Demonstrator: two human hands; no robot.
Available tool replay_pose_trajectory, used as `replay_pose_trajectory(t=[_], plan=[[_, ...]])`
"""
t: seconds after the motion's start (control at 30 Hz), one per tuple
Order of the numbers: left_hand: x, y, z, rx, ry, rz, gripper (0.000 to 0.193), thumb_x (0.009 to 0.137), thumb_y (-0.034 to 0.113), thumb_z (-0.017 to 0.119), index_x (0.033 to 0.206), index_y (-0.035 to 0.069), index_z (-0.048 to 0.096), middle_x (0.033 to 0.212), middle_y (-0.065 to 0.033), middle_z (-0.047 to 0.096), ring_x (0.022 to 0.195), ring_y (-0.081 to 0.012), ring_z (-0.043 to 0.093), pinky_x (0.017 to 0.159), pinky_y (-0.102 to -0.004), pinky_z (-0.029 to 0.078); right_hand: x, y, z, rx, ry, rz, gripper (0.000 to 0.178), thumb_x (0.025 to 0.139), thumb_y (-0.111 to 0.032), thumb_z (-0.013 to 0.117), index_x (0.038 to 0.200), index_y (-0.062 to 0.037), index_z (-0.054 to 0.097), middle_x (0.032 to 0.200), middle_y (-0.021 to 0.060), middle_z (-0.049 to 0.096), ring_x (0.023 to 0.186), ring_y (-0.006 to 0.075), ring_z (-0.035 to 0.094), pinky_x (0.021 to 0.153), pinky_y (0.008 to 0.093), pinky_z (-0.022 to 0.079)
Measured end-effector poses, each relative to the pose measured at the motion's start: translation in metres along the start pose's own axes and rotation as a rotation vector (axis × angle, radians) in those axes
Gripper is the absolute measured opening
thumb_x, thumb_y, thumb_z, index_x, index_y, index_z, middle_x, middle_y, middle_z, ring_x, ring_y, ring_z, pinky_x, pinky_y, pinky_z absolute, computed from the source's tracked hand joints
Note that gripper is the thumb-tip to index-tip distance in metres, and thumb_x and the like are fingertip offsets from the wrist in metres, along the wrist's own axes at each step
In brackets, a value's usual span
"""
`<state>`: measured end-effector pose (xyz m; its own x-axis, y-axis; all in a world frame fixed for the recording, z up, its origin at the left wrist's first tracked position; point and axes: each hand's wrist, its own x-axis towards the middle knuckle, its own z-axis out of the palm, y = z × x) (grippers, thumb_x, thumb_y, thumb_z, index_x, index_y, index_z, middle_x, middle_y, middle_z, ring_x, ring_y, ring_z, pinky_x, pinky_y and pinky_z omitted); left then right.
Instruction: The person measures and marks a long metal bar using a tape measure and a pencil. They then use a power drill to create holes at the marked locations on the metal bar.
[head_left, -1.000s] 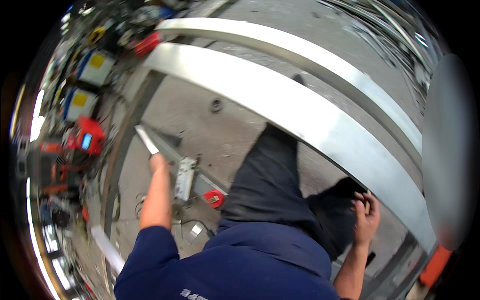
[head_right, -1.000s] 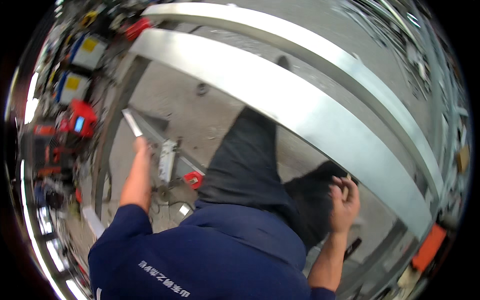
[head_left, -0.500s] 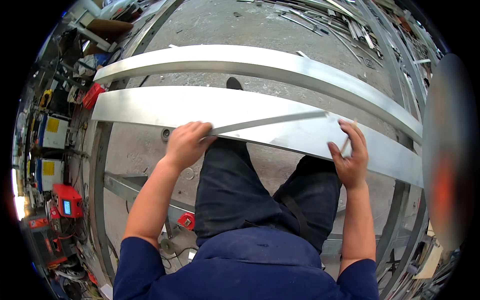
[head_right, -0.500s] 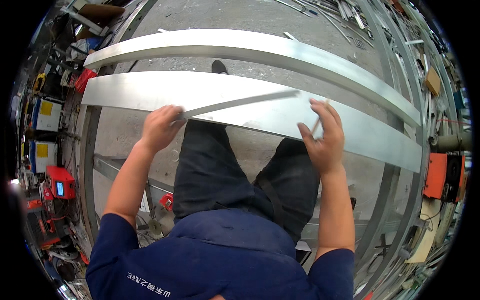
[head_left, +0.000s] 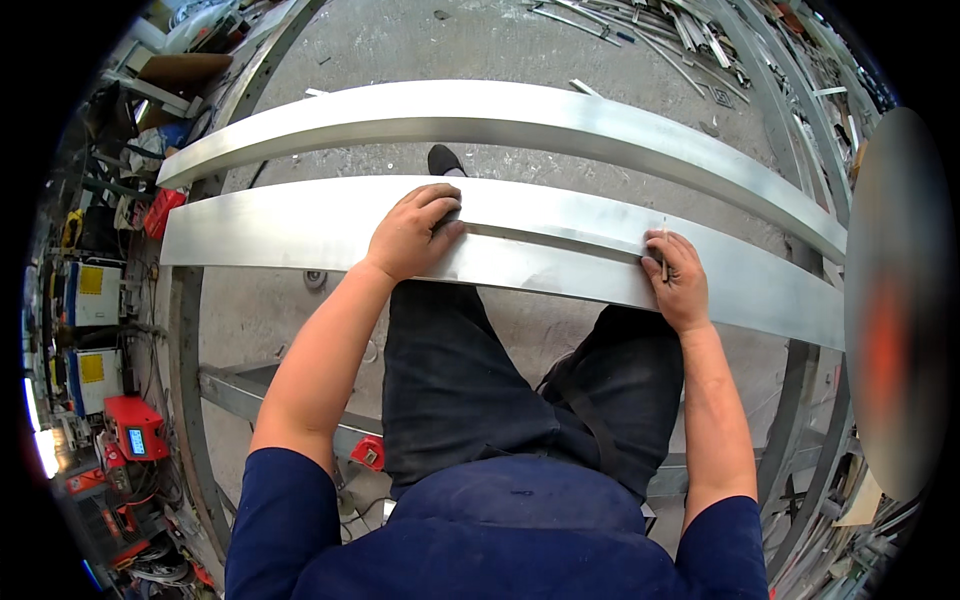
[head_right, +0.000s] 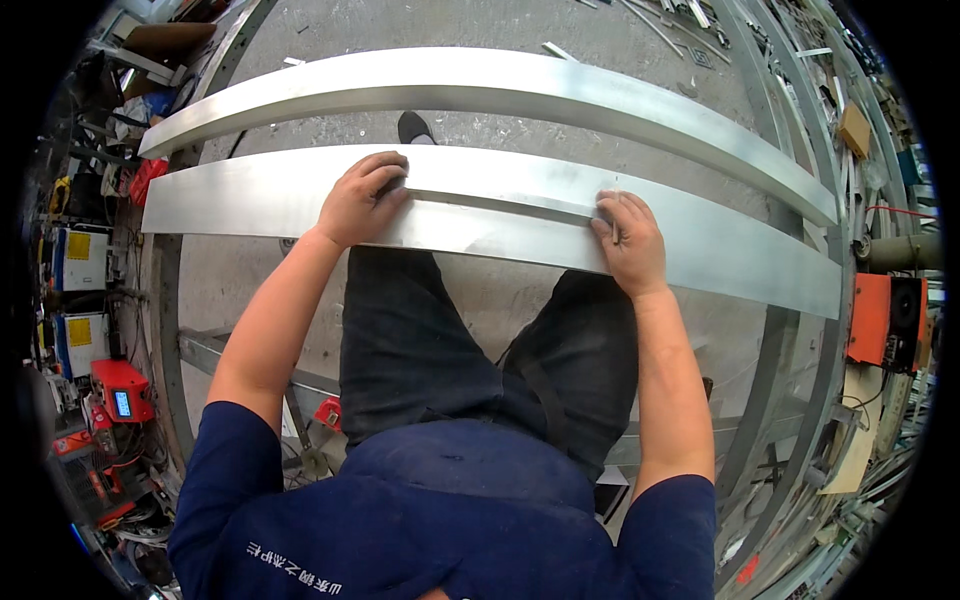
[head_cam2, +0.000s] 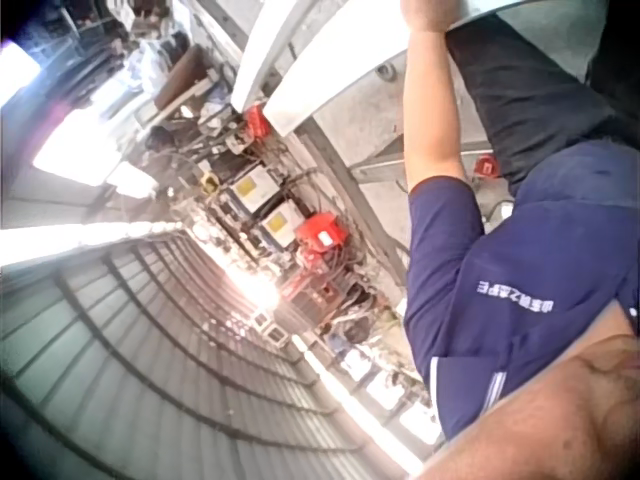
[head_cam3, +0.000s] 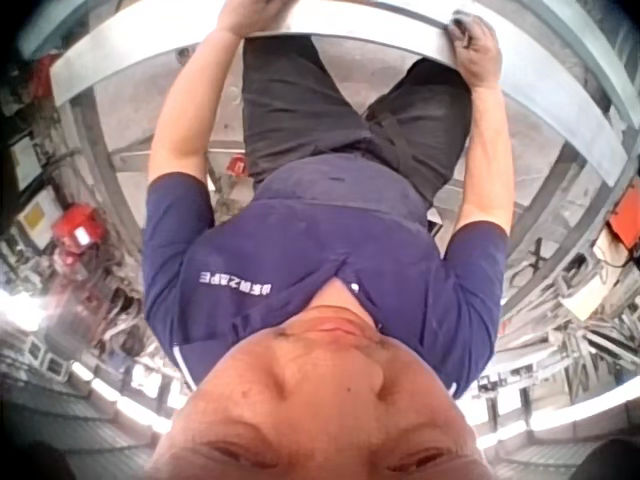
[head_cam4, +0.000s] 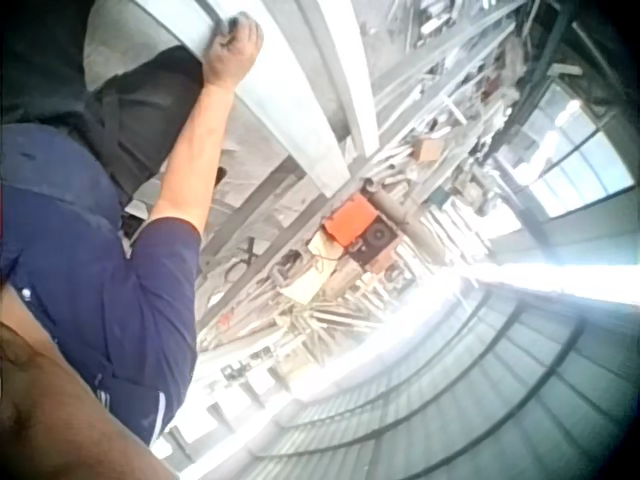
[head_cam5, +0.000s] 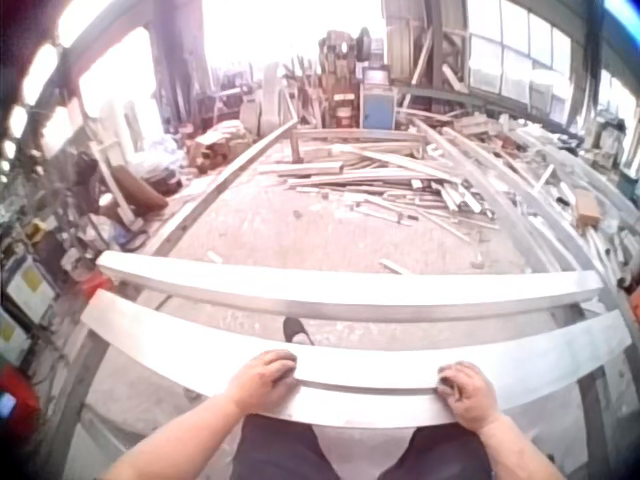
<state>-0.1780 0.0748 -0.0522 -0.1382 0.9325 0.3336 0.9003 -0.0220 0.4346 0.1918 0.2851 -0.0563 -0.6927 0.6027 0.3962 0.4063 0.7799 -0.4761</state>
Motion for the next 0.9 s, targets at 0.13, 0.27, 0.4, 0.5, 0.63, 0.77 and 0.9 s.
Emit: replay_pose_trajectory(t=[0.13,0.27,0.4,0.5,0.63,0.77,0.9], plan=[[-0.0001,-0.0012,0.002,-0.043,0.027,-0.008,0.022,0.088,0.014,0.077,0.102,0.0,0.069,0.128,-0.0127,0.07,0.119,-0.0339,0.066,0.1,-0.0408,0.055,0.0005,0.0062,0.0025,-0.003,-0.007,-0.013,0.023,0.087,-0.011,0.078,0.108,-0.0054,0.071,0.122,0.0097,0.074,0.119,0.0363,0.064,0.102,0.0431,0.052],[0.0014,-0.0016,0.002,-0.028,0.013,0.022,0.022,0.085,0.013,0.079,0.098,0.0,0.068,0.129,-0.013,0.07,0.123,-0.0351,0.065,0.101,-0.042,0.055,-0.0008,0.0076,0.0017,-0.03,-0.011,-0.009,0.02,0.088,-0.011,0.078,0.106,-0.0057,0.072,0.123,0.0088,0.075,0.119,0.0354,0.065,0.101,0.0423,0.053],[0.0013,-0.0036,0.0006,-0.015,0.015,0.027,0.022,0.084,0.015,0.08,0.097,0.001,0.07,0.129,-0.0126,0.071,0.126,-0.0351,0.064,0.104,-0.0427,0.054,0.0018,0.0076,0.0045,-0.034,-0.006,-0.014,0.019,0.089,-0.012,0.078,0.106,-0.0059,0.072,0.121,0.0079,0.076,0.119,0.034,0.065,0.101,0.042,0.053],[0.0021,-0.0037,0.0008,-0.014,0.015,0.017,0.021,0.085,0.015,0.08,0.096,0.0,0.071,0.129,-0.0126,0.072,0.128,-0.0346,0.064,0.105,-0.0426,0.053,0.0019,0.0086,0.0051,-0.038,-0.001,-0.016,0.02,0.088,-0.012,0.078,0.106,-0.0057,0.073,0.121,0.0081,0.076,0.119,0.0339,0.066,0.101,0.0418,0.054],[0.0041,-0.0023,0.0025,-0.014,0.015,0.005,0.018,0.087,0.014,0.078,0.096,0.0,0.072,0.128,-0.0125,0.072,0.129,-0.0336,0.064,0.106,-0.0423,0.053,0.0026,0.0076,0.0022,-0.036,-0.001,-0.008,0.02,0.087,-0.011,0.078,0.106,-0.006,0.073,0.12,0.0083,0.076,0.119,0.0338,0.066,0.101,0.0417,0.054],[0.0039,-0.0041,0.0042,-0.038,0.0,-0.018,0.013,0.089,0.011,0.075,0.094,0.0,0.071,0.128,-0.012,0.072,0.129,-0.0329,0.064,0.107,-0.0423,0.052,0.0011,0.0101,0.0051,-0.042,0.011,-0.012,0.021,0.086,-0.011,0.078,0.106,-0.0068,0.073,0.12,0.0081,0.076,0.119,0.0337,0.066,0.101,0.0418,0.054],[0.0037,-0.0022,0.0046,-0.015,-0.005,-0.026,0.011,0.091,0.01,0.074,0.093,0.0,0.07,0.128,-0.012,0.072,0.13,-0.0332,0.063,0.106,-0.0425,0.052,0.0024,0.0078,0.0045,-0.057,0.008,-0.014,0.021,0.086,-0.012,0.078,0.106,-0.0075,0.073,0.12,0.0073,0.076,0.119,0.0331,0.066,0.101,0.0418,0.054]])
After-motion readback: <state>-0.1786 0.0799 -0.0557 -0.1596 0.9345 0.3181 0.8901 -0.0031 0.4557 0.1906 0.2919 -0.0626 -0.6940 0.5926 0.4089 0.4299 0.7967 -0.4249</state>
